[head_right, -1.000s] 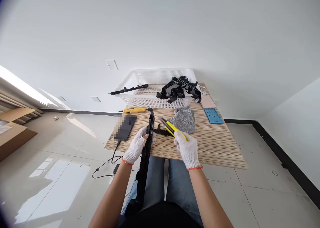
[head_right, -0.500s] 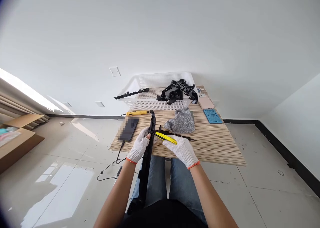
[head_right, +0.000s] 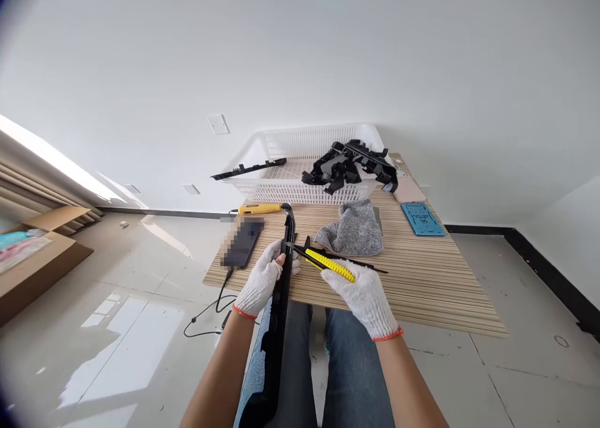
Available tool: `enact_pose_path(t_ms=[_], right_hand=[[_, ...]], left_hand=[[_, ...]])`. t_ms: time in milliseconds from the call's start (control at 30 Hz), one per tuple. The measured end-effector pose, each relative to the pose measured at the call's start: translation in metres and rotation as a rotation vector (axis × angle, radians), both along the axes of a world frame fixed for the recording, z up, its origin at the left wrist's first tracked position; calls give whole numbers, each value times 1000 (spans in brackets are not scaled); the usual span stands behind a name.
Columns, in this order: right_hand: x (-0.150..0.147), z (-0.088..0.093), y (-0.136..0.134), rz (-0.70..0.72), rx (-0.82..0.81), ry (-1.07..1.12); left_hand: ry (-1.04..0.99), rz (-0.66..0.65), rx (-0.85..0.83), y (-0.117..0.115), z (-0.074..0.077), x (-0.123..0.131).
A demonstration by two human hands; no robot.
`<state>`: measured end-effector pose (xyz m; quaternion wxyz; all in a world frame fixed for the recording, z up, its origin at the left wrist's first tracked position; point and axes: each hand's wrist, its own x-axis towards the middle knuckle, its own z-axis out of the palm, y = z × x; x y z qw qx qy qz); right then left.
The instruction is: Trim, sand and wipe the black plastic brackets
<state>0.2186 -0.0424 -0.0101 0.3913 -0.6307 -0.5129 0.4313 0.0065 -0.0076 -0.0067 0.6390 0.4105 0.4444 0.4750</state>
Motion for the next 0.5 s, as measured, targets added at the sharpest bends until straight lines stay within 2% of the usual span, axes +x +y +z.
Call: enact_pose_path(t_ms=[133,300,500], right_hand=[[2,2,0,106,39,-50],[3,0,-2,104,161,-119],[4,0,-4,52,163,-52]], left_hand=[[9,18,-7,1,1,2],[-30,27,-10,2,1,4],[-92,27,-45,6,-1,6]])
